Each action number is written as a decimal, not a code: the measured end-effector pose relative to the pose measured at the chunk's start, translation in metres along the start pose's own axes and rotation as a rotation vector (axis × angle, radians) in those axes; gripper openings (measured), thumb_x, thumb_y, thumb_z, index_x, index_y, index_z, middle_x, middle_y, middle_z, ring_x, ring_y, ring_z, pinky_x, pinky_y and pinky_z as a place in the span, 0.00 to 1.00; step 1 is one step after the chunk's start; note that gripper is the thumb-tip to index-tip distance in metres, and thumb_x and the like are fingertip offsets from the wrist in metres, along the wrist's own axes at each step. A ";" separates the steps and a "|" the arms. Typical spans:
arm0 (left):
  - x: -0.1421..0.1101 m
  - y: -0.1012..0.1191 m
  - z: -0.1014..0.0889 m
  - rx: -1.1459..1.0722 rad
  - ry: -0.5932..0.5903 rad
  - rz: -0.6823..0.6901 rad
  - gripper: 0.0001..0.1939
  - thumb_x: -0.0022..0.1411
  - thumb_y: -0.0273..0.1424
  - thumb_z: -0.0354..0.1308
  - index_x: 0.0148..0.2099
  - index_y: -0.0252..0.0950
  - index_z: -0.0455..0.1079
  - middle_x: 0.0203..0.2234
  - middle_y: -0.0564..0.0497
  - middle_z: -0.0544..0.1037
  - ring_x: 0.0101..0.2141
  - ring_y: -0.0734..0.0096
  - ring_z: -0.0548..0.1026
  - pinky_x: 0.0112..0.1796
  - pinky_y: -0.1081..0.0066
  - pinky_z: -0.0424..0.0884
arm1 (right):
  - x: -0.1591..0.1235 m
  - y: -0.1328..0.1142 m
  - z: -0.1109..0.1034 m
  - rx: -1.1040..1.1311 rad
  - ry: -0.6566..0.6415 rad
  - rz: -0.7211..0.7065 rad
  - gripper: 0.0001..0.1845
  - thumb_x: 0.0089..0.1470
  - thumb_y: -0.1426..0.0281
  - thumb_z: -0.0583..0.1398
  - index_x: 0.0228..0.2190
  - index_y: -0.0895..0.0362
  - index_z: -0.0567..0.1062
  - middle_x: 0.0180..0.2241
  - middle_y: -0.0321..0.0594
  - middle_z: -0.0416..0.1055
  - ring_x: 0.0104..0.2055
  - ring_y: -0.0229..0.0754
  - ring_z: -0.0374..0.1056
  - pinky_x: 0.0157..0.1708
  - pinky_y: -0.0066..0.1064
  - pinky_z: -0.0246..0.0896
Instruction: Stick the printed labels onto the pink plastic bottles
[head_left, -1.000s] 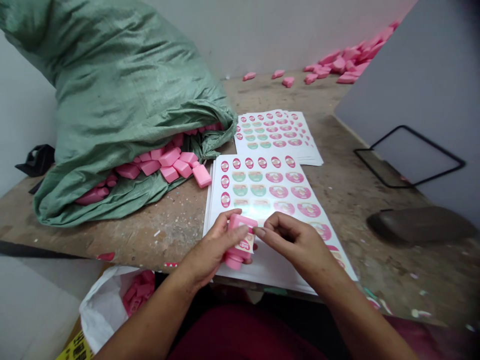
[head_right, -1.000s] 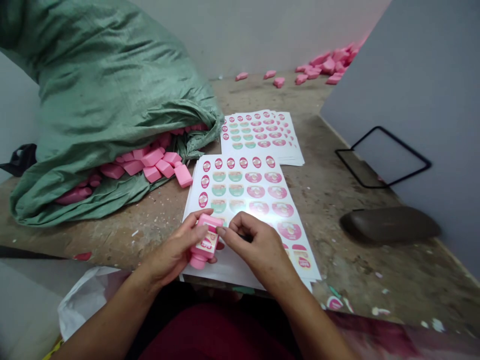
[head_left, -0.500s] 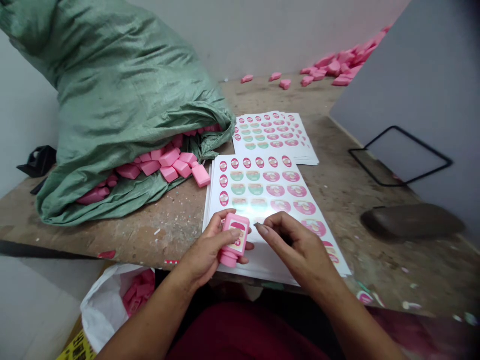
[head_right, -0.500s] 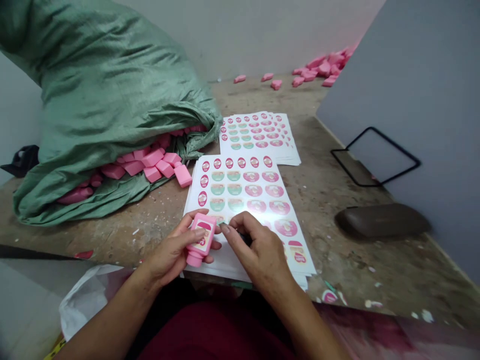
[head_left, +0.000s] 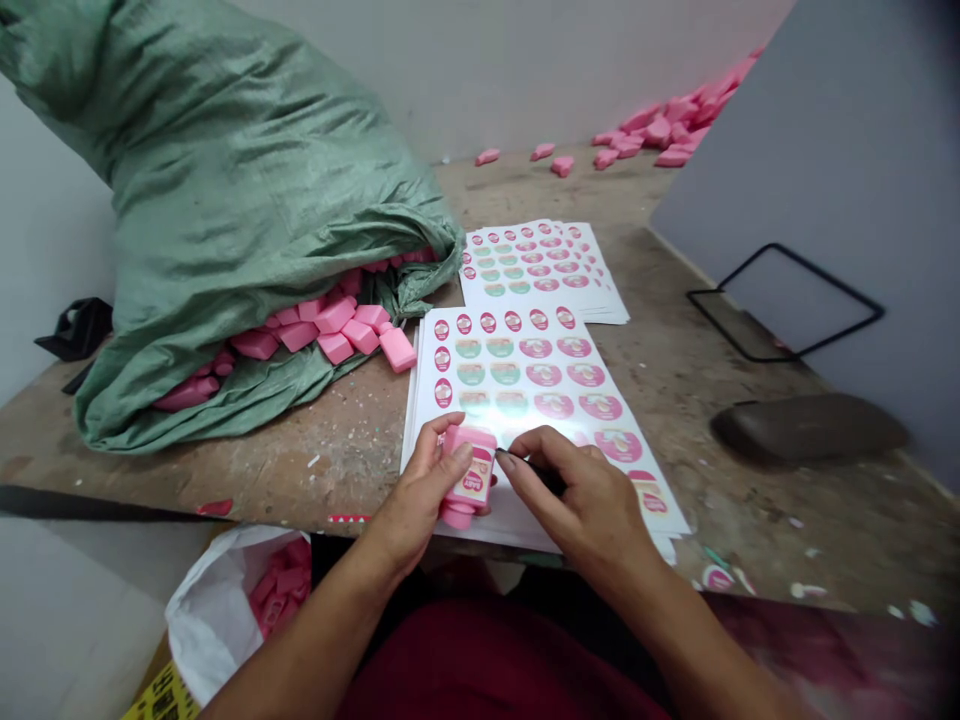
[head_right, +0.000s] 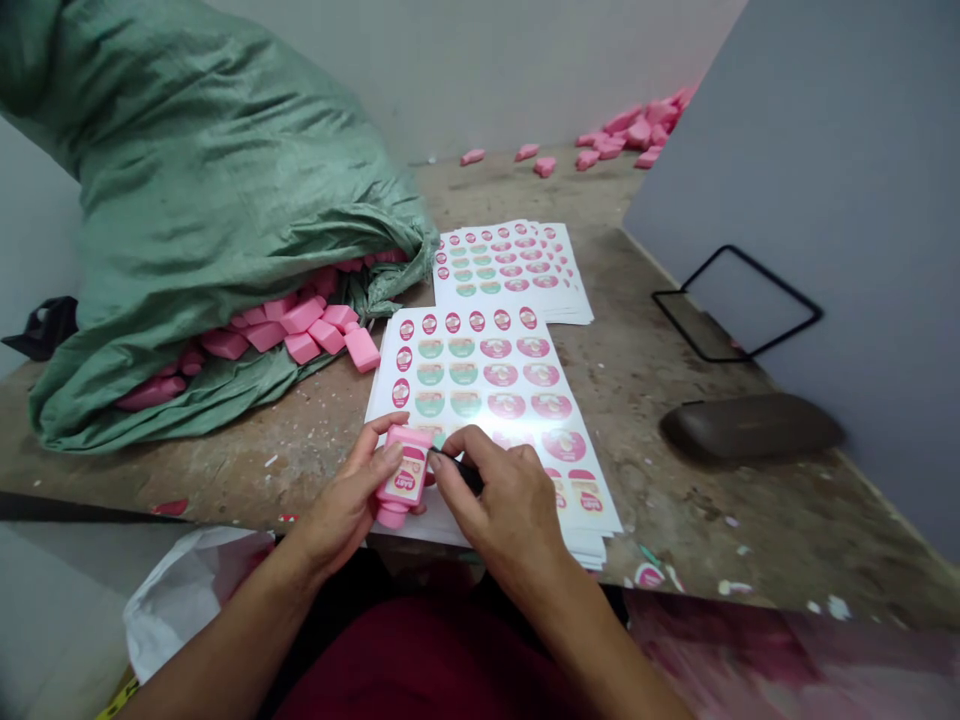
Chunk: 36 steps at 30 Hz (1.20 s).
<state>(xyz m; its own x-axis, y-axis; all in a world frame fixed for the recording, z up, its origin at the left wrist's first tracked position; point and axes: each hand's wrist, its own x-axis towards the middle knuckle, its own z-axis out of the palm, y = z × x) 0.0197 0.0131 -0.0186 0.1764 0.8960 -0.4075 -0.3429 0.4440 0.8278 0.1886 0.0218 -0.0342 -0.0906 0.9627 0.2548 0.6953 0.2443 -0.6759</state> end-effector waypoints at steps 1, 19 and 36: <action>0.000 -0.001 0.000 0.007 -0.002 0.005 0.28 0.61 0.42 0.62 0.60 0.41 0.59 0.43 0.47 0.74 0.38 0.67 0.77 0.35 0.71 0.73 | 0.000 0.000 0.000 -0.006 0.005 -0.007 0.12 0.57 0.58 0.58 0.30 0.51 0.74 0.19 0.31 0.69 0.22 0.39 0.60 0.28 0.31 0.52; 0.000 -0.005 0.005 -0.023 0.015 0.075 0.30 0.61 0.41 0.62 0.61 0.43 0.57 0.42 0.51 0.75 0.37 0.72 0.74 0.39 0.71 0.70 | -0.001 0.003 0.002 0.456 -0.141 0.166 0.11 0.51 0.59 0.64 0.35 0.50 0.78 0.30 0.34 0.76 0.32 0.42 0.68 0.34 0.32 0.61; -0.002 -0.010 0.010 -0.064 -0.022 0.070 0.30 0.59 0.41 0.65 0.60 0.45 0.58 0.45 0.49 0.75 0.39 0.68 0.76 0.41 0.69 0.70 | 0.001 -0.017 0.000 0.564 -0.044 0.197 0.10 0.52 0.61 0.62 0.26 0.54 0.72 0.25 0.34 0.68 0.28 0.39 0.63 0.30 0.30 0.60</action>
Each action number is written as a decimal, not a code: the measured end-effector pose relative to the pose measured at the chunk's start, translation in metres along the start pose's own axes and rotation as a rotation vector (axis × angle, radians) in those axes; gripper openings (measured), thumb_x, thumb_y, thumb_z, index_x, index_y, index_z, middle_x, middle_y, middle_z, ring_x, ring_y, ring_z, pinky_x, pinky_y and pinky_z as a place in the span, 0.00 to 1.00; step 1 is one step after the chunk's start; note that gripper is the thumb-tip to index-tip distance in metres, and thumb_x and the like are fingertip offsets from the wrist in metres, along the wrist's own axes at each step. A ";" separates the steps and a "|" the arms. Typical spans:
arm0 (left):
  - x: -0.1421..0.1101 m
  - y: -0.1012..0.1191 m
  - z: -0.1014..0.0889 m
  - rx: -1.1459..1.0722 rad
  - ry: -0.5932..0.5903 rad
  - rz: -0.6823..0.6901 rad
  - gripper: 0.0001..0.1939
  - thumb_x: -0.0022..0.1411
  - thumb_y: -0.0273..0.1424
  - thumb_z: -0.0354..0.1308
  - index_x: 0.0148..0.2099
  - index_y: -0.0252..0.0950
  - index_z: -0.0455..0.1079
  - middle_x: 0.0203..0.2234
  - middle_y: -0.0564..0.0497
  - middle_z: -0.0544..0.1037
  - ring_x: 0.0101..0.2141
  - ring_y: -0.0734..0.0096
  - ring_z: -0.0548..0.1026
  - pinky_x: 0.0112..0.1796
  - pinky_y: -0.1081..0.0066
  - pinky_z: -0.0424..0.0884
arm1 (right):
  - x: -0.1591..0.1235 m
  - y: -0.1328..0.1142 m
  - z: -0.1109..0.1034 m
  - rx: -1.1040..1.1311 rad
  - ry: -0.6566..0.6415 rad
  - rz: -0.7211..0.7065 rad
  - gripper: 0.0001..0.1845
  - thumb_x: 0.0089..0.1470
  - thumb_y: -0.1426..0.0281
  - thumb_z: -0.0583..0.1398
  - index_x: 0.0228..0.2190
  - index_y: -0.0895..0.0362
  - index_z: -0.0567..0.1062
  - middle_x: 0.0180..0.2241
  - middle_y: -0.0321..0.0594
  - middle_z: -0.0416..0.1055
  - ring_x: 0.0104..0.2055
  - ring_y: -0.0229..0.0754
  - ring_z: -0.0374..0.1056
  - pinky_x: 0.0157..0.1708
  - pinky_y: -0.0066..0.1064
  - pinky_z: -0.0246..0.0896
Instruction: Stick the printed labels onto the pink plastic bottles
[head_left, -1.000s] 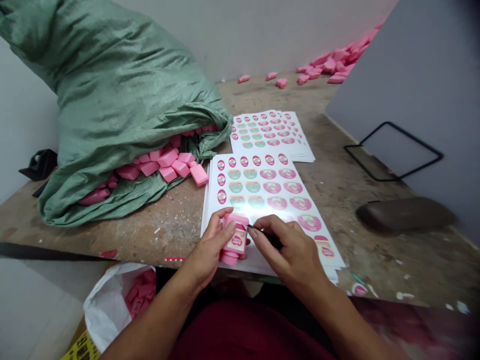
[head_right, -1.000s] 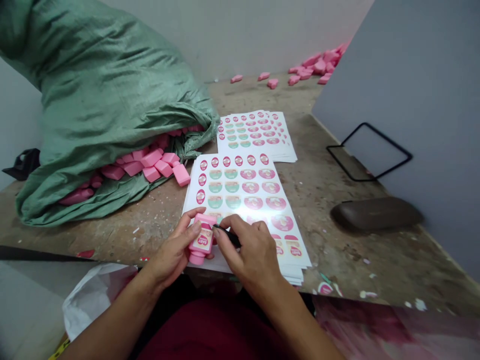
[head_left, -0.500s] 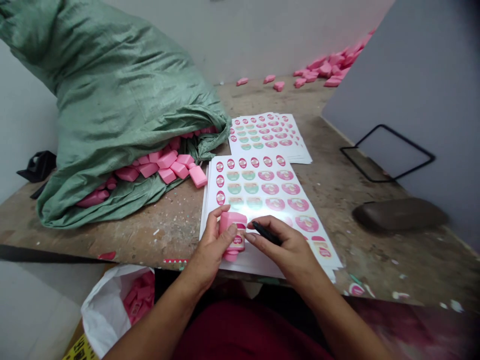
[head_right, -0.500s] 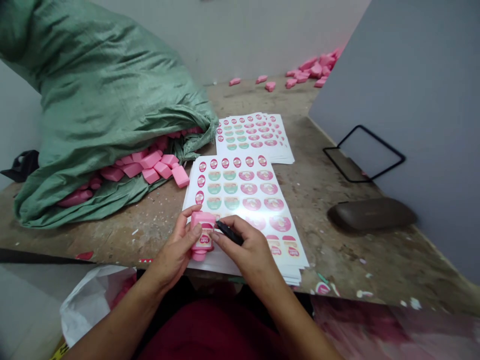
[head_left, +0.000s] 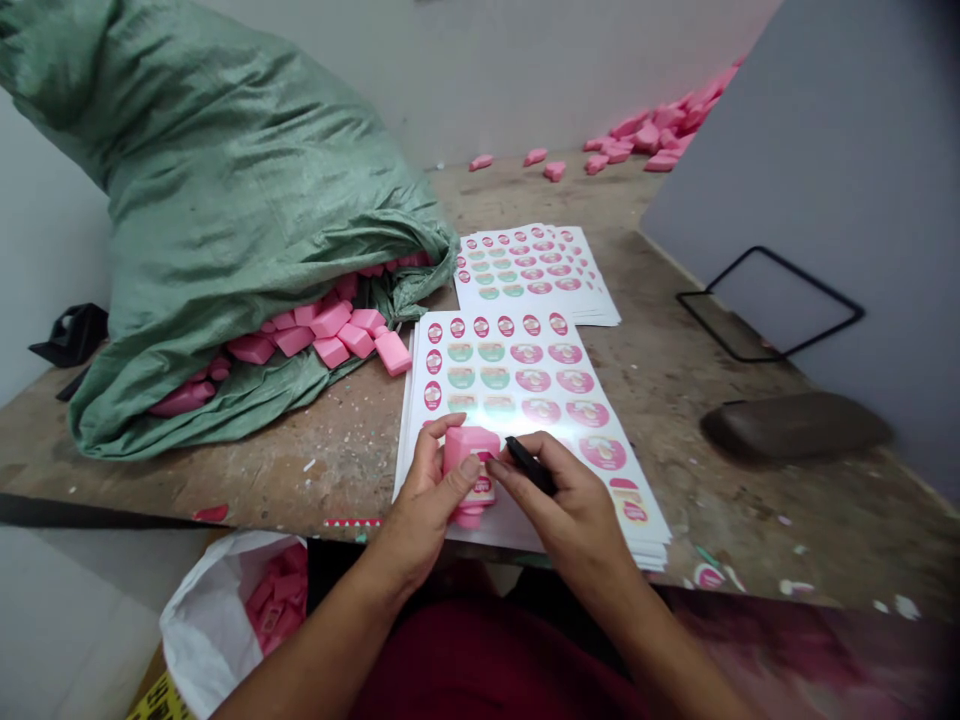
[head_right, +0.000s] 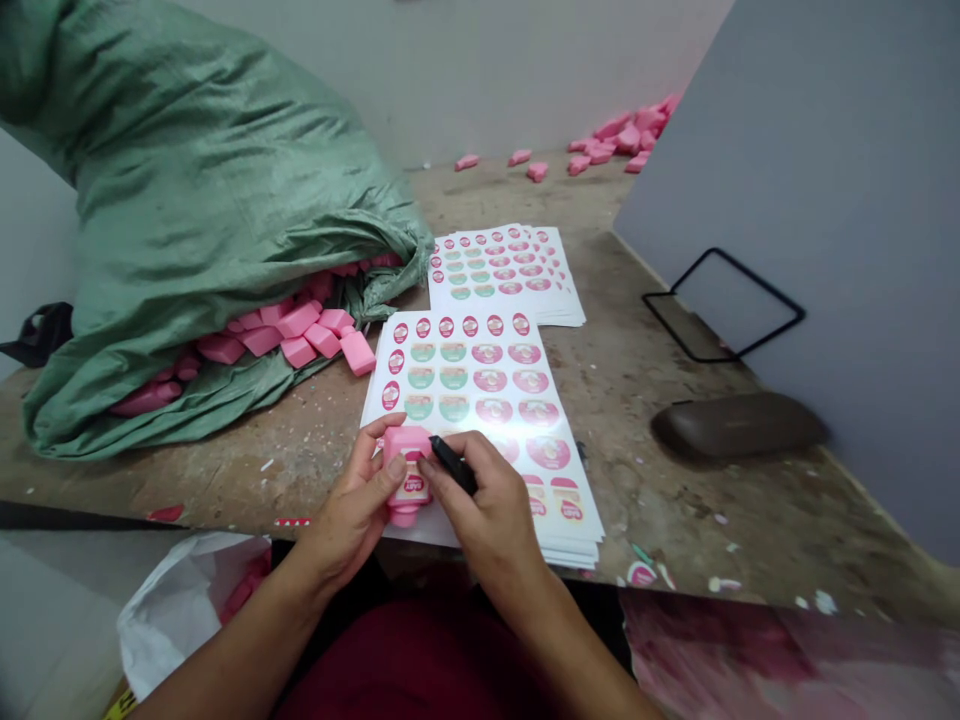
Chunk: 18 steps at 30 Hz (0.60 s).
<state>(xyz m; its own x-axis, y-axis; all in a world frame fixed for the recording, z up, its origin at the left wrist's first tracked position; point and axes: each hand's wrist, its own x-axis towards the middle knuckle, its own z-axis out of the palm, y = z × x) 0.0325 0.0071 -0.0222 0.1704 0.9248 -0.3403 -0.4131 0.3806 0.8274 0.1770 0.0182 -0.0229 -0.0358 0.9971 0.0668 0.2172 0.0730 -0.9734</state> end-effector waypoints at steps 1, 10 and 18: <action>0.000 0.000 0.001 -0.040 -0.008 -0.006 0.29 0.59 0.40 0.65 0.59 0.45 0.58 0.45 0.49 0.75 0.40 0.68 0.76 0.41 0.69 0.70 | -0.001 0.000 0.001 -0.047 0.026 -0.052 0.10 0.53 0.62 0.61 0.26 0.54 0.72 0.25 0.35 0.68 0.28 0.39 0.63 0.30 0.30 0.59; -0.002 -0.005 -0.001 0.014 0.023 0.065 0.27 0.59 0.38 0.65 0.58 0.46 0.60 0.48 0.51 0.73 0.47 0.68 0.72 0.50 0.67 0.65 | 0.004 0.003 -0.004 0.059 -0.067 0.102 0.13 0.49 0.58 0.64 0.28 0.54 0.71 0.26 0.34 0.70 0.30 0.40 0.65 0.30 0.30 0.61; 0.001 -0.002 0.003 -0.219 -0.045 -0.053 0.30 0.51 0.40 0.71 0.52 0.44 0.60 0.40 0.52 0.76 0.39 0.69 0.76 0.43 0.68 0.71 | -0.002 -0.007 0.001 -0.037 0.050 -0.021 0.09 0.54 0.62 0.61 0.27 0.53 0.71 0.25 0.34 0.67 0.28 0.39 0.62 0.29 0.30 0.58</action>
<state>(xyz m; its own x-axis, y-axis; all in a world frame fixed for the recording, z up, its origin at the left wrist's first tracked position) 0.0361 0.0072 -0.0228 0.2349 0.9044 -0.3561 -0.5862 0.4241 0.6903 0.1747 0.0153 -0.0162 0.0082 0.9951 0.0988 0.2526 0.0936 -0.9630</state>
